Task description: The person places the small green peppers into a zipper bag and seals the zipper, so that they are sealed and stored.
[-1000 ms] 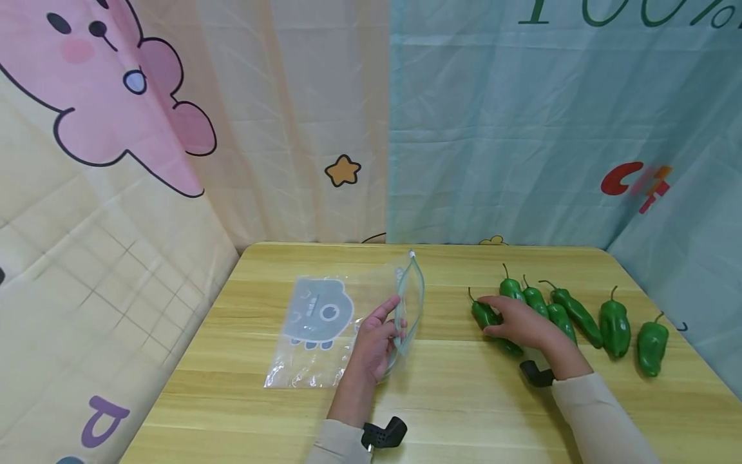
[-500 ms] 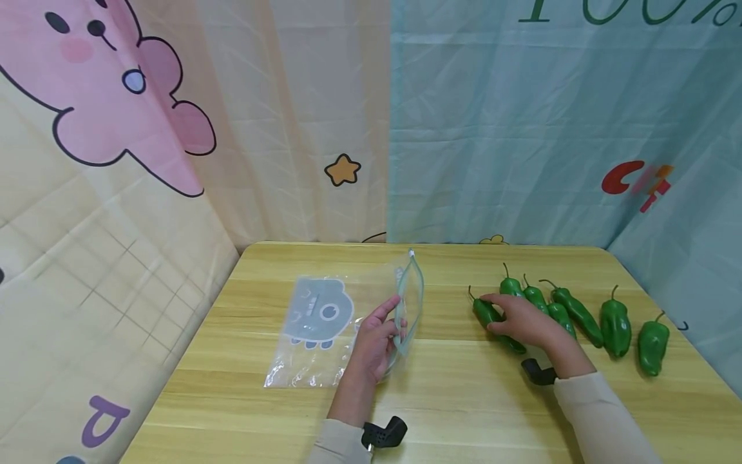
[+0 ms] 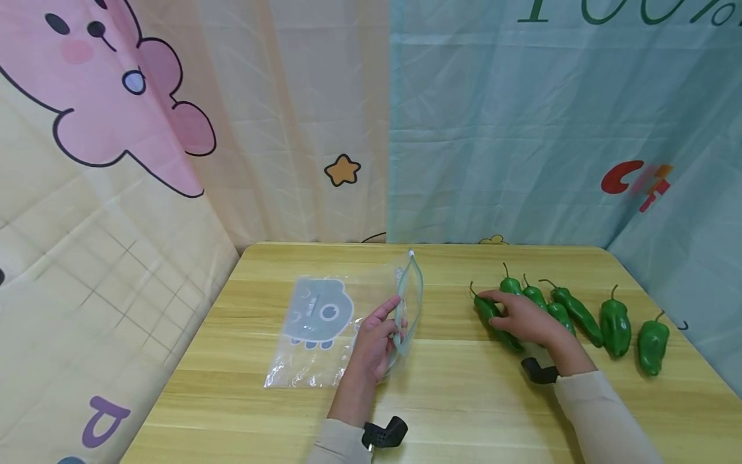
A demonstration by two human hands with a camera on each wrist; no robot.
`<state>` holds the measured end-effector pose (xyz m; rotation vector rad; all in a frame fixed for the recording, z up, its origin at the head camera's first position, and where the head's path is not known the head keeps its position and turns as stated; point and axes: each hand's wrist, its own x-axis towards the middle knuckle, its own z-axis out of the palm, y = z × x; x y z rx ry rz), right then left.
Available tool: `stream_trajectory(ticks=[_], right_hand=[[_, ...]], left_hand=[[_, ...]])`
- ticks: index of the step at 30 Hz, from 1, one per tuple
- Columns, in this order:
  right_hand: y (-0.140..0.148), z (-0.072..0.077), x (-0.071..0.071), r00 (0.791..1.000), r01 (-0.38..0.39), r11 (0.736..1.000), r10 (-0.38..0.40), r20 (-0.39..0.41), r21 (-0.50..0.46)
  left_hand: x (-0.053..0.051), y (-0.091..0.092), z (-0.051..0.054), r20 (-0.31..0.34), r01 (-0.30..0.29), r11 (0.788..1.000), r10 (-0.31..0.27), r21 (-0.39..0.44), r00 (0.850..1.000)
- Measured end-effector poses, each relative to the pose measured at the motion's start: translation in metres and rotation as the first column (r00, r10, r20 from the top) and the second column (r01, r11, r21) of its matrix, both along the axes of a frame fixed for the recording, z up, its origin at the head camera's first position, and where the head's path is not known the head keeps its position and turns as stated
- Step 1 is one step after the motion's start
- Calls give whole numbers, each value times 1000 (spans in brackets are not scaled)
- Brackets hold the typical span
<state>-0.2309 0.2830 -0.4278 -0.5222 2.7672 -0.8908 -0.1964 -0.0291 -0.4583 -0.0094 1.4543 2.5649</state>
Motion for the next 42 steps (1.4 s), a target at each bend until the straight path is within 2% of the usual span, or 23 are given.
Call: stream_trajectory(ticks=[14,31,42], right_hand=[[-7,0,-4,999,53,995,-54,-5,-89],[-26,9,-4,995,20,985,-37,-95,-169],[-40,14,-4,991,24,978,-51,-125,-207]], left_hand=[[1,0,0,2,-1,1000,1,-5,1000],[-2,-1,-2,9,-4,1000,4,-13,1000],[-4,1,-7,5,0,994,0,-108,1000]])
